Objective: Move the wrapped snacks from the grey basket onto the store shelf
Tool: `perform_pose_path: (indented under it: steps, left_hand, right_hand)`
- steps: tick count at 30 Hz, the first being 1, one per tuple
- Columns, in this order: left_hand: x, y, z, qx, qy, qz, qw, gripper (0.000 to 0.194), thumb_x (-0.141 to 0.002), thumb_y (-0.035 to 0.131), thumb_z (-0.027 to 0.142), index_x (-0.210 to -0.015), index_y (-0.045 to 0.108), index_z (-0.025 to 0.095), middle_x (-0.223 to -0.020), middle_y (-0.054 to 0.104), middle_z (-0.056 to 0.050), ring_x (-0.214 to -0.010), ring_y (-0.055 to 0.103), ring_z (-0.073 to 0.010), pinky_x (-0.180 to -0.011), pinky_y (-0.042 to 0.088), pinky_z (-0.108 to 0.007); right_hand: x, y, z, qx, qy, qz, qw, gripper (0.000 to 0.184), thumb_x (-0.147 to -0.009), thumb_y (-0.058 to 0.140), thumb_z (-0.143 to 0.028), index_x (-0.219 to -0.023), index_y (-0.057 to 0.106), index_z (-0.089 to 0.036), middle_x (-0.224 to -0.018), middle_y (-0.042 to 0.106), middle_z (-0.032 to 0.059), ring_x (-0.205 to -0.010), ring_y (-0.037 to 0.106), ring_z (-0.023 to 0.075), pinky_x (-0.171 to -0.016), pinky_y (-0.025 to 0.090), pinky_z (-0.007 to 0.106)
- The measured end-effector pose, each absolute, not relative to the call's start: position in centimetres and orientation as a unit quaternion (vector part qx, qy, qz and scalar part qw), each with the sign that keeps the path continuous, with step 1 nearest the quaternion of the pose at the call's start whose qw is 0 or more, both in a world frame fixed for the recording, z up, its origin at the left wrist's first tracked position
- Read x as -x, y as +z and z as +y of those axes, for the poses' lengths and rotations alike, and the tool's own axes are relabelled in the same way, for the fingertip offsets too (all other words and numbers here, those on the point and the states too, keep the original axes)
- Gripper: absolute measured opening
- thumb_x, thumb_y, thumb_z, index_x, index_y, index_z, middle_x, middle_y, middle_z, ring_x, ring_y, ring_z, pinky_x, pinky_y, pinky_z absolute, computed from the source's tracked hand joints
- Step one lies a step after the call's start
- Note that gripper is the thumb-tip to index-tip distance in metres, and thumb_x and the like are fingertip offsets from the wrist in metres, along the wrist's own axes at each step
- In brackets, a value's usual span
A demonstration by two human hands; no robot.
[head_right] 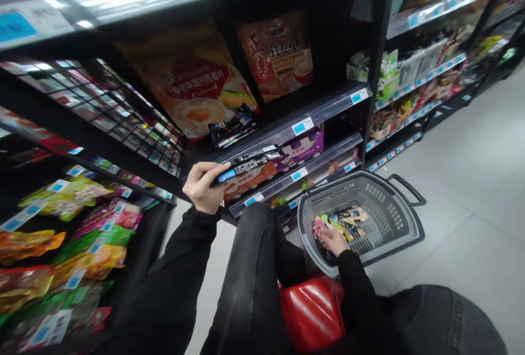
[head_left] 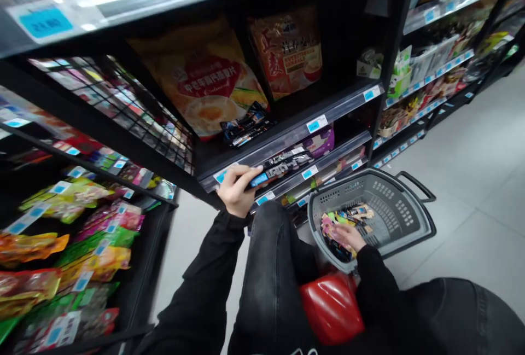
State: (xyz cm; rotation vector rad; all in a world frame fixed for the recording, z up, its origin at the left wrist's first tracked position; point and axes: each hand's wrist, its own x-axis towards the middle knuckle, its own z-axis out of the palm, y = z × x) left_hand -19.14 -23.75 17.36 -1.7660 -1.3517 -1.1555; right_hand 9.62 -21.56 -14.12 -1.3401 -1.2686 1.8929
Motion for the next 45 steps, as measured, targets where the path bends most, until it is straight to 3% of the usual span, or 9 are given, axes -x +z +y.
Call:
perform_pose_path:
  steps: [3,6,11,16,21,24,31,36,45]
  left_hand:
    - [15.3,14.7,-25.0,0.696,-0.495,-0.460,0.246,0.016,-0.075,0.066,0.024,-0.090,0.070,0.025,-0.077,0.058,-0.003,-0.075,0.059,-0.0164,-0.069,0.049,-0.031]
    - [12.2,10.6,-25.7,0.721,-0.501,-0.455,0.149,0.015,-0.074,0.067,0.027,-0.089,0.070,0.026,-0.076,0.059,-0.004,-0.075,0.059,-0.0168,-0.067,0.050,-0.031]
    - [8.7,3.7,-27.0,0.749,-0.460,-0.477,-0.025,0.013,-0.080,0.060,0.025,-0.083,0.072,0.027,-0.080,0.062,-0.004,-0.080,0.060,-0.0168,-0.074,0.050,-0.032]
    - [6.8,0.9,-27.8,0.671,-0.463,-0.546,-0.193,0.013,-0.076,0.061,0.023,-0.085,0.071,0.023,-0.115,0.056,-0.008,-0.098,0.058,-0.0201,-0.090,0.046,-0.037]
    - [6.9,-0.4,-27.8,0.461,-0.483,-0.490,-0.561,0.071,-0.062,0.070,0.031,-0.128,0.044,0.026,-0.131,0.047,-0.011,-0.110,0.054,-0.0281,-0.088,0.047,-0.045]
    - [7.1,-1.1,-27.7,0.340,-0.464,-0.419,-0.702,0.070,-0.070,0.064,0.035,-0.132,0.034,0.025,-0.117,0.057,-0.012,-0.102,0.060,-0.0284,-0.083,0.049,-0.047]
    - [6.3,-2.8,-26.9,0.288,-0.511,-0.501,-0.637,0.049,-0.068,0.070,0.036,-0.107,0.052,0.013,-0.088,0.066,-0.009,-0.086,0.066,-0.0238,-0.071,0.056,-0.035]
    - [6.3,-3.1,-26.7,0.277,-0.548,-0.523,-0.591,0.037,-0.064,0.072,0.031,-0.091,0.058,0.011,-0.090,0.065,-0.007,-0.082,0.065,-0.0188,-0.073,0.057,-0.034]
    - [6.2,-2.9,-26.7,0.257,-0.537,-0.524,-0.609,0.036,-0.057,0.075,0.021,-0.088,0.061,0.009,-0.084,0.065,-0.005,-0.074,0.064,-0.0153,-0.070,0.057,-0.031]
  right_hand:
    - [-10.1,-9.6,-21.3,0.368,0.797,-0.341,0.336,0.047,-0.063,0.066,-0.051,-0.096,0.058,-0.020,-0.091,0.067,0.0094,-0.079,0.065,0.0216,-0.072,0.052,0.038]
    - [-12.3,-5.9,-21.1,0.283,0.825,-0.304,0.383,0.051,-0.070,0.057,-0.060,-0.104,0.055,-0.022,-0.097,0.065,0.0095,-0.080,0.065,0.0198,-0.073,0.052,0.037]
    - [-16.3,-3.5,-21.1,0.278,0.794,-0.327,0.430,0.055,-0.066,0.066,-0.050,-0.113,0.052,-0.026,-0.093,0.062,0.0023,-0.078,0.063,0.0156,-0.067,0.054,0.031]
    - [-16.6,-3.6,-21.3,0.354,0.764,-0.348,0.412,0.043,-0.061,0.072,-0.038,-0.099,0.060,-0.020,-0.080,0.062,0.0010,-0.066,0.060,0.0134,-0.056,0.052,0.026]
    - [-16.4,-4.4,-20.7,0.426,0.689,-0.396,0.432,0.039,-0.060,0.071,-0.040,-0.092,0.063,-0.019,-0.079,0.065,0.0025,-0.065,0.059,0.0156,-0.052,0.049,0.026]
    - [-16.6,-4.8,-20.5,0.439,0.652,-0.427,0.448,0.036,-0.061,0.069,-0.040,-0.090,0.064,-0.019,-0.085,0.067,0.0041,-0.073,0.061,0.0176,-0.059,0.050,0.028]
    - [-16.3,-5.1,-20.8,0.428,0.692,-0.403,0.419,0.037,-0.059,0.072,-0.040,-0.089,0.065,-0.019,-0.076,0.064,0.0019,-0.065,0.059,0.0164,-0.055,0.051,0.029]
    - [-16.0,-5.1,-20.8,0.415,0.719,-0.376,0.412,0.036,-0.056,0.076,-0.038,-0.085,0.065,-0.018,-0.079,0.064,0.0020,-0.071,0.060,0.0169,-0.063,0.053,0.032]
    - [-16.2,-5.5,-20.5,0.432,0.720,-0.360,0.406,0.040,-0.049,0.080,-0.037,-0.079,0.063,-0.015,-0.072,0.064,0.0008,-0.066,0.060,0.0146,-0.061,0.053,0.030]
